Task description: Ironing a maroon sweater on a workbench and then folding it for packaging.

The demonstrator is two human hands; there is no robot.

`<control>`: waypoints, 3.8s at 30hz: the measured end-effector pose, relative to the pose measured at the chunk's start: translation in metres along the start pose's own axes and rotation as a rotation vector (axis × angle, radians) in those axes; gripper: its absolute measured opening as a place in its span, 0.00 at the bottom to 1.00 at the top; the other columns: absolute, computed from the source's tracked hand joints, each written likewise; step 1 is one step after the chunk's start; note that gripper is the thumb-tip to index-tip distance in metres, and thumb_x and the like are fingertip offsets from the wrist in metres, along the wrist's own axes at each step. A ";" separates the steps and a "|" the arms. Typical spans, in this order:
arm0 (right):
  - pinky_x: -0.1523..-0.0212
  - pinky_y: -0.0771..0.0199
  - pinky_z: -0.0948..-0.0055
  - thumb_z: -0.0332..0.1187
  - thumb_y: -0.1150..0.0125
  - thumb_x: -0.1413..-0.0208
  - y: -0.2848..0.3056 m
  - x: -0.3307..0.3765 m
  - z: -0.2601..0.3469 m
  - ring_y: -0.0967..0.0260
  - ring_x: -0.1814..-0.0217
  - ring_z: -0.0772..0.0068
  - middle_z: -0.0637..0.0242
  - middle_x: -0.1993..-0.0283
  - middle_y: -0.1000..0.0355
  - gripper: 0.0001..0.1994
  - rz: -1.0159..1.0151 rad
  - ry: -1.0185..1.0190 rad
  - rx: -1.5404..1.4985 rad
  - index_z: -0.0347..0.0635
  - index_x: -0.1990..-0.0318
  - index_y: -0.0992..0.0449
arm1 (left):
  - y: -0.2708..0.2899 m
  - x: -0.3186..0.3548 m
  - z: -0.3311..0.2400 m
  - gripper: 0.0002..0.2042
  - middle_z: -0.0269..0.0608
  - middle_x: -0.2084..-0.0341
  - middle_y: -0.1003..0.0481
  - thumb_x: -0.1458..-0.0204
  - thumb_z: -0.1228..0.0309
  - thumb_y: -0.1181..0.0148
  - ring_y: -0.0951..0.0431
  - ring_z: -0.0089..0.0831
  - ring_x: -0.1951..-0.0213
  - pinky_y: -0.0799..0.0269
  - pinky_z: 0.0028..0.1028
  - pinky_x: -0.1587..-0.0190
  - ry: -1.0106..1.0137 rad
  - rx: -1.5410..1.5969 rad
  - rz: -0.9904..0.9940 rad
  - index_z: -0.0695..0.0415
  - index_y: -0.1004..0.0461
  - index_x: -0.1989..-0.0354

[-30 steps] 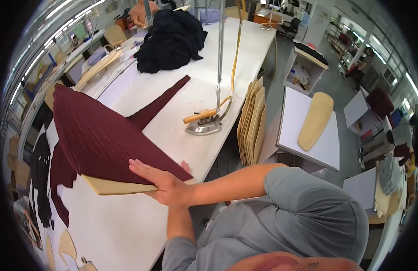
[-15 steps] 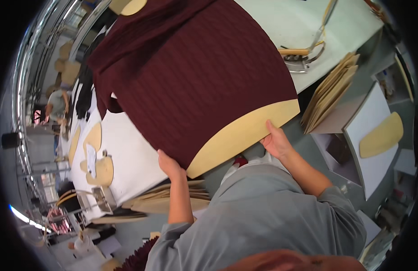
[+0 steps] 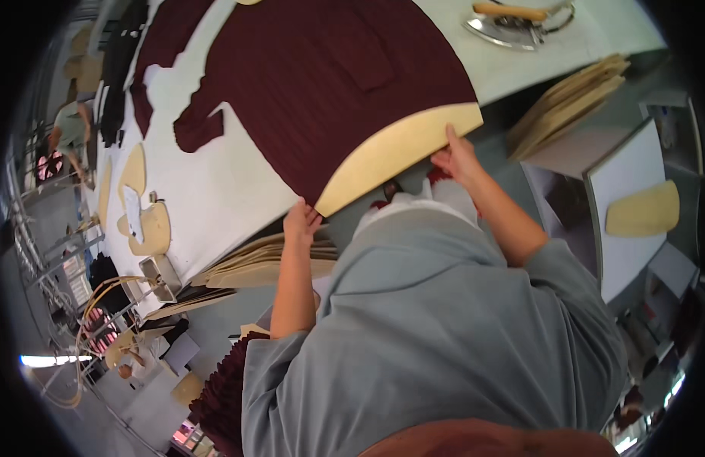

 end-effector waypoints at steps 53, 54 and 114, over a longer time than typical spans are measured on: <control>0.41 0.25 0.69 0.36 0.42 0.33 -0.238 -0.236 0.354 0.25 0.44 0.62 0.58 0.43 0.24 0.18 0.101 0.715 1.512 0.33 0.42 0.24 | -0.047 -0.169 -0.359 0.19 0.44 0.63 0.23 0.36 0.62 0.42 0.25 0.31 0.61 0.28 0.27 0.58 -0.373 -0.197 -0.389 0.69 0.23 0.49; 0.36 0.29 0.66 0.39 0.40 0.34 -0.215 -0.210 0.365 0.29 0.37 0.57 0.58 0.37 0.28 0.20 0.079 0.844 1.600 0.37 0.40 0.25 | -0.064 -0.142 -0.359 0.19 0.47 0.60 0.23 0.37 0.63 0.41 0.25 0.37 0.57 0.28 0.31 0.52 -0.609 -0.288 -0.523 0.69 0.24 0.48; 0.60 0.23 0.59 0.44 0.38 0.37 -0.633 -0.268 0.240 0.23 0.65 0.56 0.59 0.65 0.20 0.15 0.403 1.081 2.052 0.39 0.57 0.23 | 0.011 -0.134 -0.307 0.17 0.46 0.66 0.23 0.34 0.59 0.48 0.26 0.43 0.60 0.31 0.39 0.51 -0.538 -0.586 -1.083 0.63 0.22 0.58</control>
Point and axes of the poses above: each hand's wrist, its own x-axis away from the middle knuckle, its own y-axis out of the back of the hand, z = x × y, the point moved 6 cm from there along -x, towards the middle knuckle
